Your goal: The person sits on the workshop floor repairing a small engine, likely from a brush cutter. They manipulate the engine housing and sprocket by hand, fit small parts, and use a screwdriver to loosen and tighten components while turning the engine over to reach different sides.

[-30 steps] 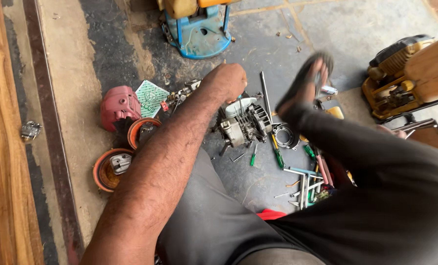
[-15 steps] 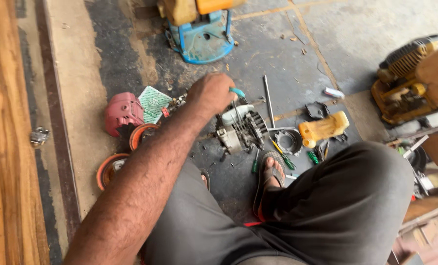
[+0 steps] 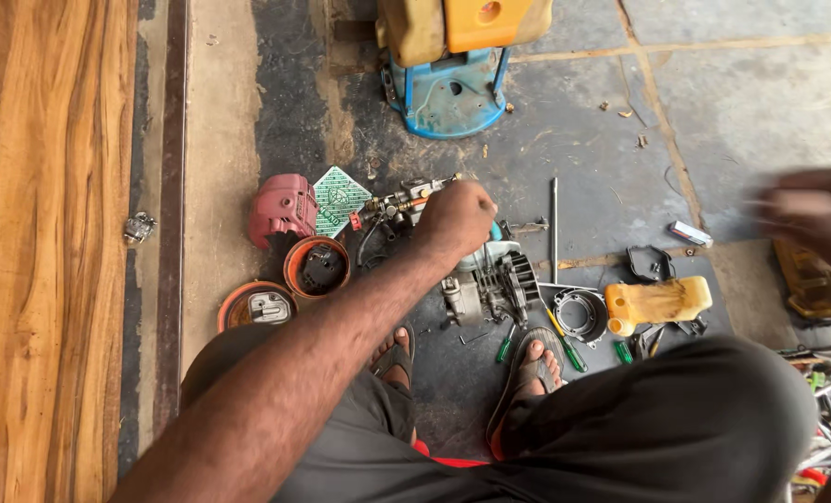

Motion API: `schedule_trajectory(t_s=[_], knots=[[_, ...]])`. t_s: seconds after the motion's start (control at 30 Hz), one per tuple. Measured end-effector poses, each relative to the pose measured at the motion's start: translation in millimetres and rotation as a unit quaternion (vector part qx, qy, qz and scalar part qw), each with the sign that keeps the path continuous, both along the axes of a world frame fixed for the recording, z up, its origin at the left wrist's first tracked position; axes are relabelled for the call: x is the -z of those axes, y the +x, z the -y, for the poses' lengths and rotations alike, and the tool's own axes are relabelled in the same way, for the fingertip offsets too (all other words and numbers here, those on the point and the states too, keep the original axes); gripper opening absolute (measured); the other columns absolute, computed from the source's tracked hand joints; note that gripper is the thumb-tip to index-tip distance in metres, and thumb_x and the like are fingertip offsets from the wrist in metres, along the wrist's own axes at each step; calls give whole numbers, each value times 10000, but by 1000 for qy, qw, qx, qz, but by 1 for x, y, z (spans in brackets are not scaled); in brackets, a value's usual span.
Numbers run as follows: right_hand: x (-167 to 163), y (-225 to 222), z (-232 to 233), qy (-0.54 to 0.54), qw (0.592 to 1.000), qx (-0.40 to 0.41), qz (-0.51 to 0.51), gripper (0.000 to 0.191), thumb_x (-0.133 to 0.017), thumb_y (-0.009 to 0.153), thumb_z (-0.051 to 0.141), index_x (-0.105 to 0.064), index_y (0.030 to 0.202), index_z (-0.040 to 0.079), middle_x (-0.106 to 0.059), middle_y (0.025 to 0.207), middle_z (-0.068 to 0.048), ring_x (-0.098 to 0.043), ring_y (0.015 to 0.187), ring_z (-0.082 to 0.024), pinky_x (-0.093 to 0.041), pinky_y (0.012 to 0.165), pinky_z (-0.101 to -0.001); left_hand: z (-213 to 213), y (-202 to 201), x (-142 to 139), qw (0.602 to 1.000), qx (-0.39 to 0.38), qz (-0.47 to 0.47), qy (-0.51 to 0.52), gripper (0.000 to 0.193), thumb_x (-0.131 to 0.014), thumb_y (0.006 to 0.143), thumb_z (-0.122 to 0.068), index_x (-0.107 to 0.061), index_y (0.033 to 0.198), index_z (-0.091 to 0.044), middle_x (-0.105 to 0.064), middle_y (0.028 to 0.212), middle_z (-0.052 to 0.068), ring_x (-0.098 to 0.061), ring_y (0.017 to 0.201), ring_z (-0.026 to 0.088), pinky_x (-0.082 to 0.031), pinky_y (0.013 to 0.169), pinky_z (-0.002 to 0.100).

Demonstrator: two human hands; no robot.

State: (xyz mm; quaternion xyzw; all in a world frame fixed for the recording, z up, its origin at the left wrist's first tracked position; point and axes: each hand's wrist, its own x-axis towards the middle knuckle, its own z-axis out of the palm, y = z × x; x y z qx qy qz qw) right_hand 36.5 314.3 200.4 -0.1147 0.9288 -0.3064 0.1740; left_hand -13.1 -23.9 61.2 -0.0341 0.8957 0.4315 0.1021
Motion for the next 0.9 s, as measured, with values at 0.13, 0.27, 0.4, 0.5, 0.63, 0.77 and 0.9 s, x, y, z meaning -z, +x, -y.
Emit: schedule_trajectory(t_s=[0.13,0.27,0.4,0.5,0.63,0.77,0.9], knots=[[38,-25,83,-26,997,51,44,319,-601,1044,152,-707,1344,139,-779,1190,-45,-724,918,-253,-589,739,-395,7,14,-5,999,-3,28,29,228,-683,906,-164,-707,1113,-70,-793,918,145,-791,803,234,-613,744,366],[107,-20,162,-86,995,-1,-47,352,-788,875,256,-704,1187,117,-770,1090,-93,-756,929,-219,-590,800,-358,14,29,-19,981,21,-144,-130,212,-777,858,-249,-756,912,-45,-731,889,129,-724,767,255,-570,647,424],[136,-19,167,-72,991,-44,-103,311,-812,858,223,-745,1136,101,-704,1115,-128,-708,946,-335,-560,787,-418,10,20,-30,996,0,-16,-90,247,-708,968,-291,-670,1039,-58,-709,821,84,-739,710,244,-605,614,408],[146,-29,162,-110,990,-26,-81,240,-763,844,156,-709,1066,83,-733,1077,-76,-759,942,-284,-600,792,-377,8,10,-29,995,-52,82,39,387,-654,978,-236,-551,1325,-96,-721,764,67,-775,713,232,-643,641,396],[159,-34,168,-89,995,4,-54,274,-758,809,91,-704,1076,62,-727,1034,-106,-744,906,-322,-584,757,-400,12,8,-24,998,-16,-16,59,250,-659,972,-225,-665,1151,-50,-736,796,118,-760,760,269,-597,702,426],[164,-37,173,-112,989,-9,-94,242,-752,817,85,-708,1053,56,-725,1049,-119,-736,902,-331,-581,760,-412,23,12,-28,978,66,-187,-61,185,-659,961,-166,-708,1096,-50,-744,976,165,-721,888,336,-589,740,459],[160,-41,174,-87,992,-33,-90,255,-729,850,116,-724,1102,80,-733,1120,-110,-728,884,-336,-574,760,-430,31,12,-42,983,134,15,-128,304,-674,950,-315,-673,1105,-54,-661,1093,132,-732,873,253,-626,702,385]])
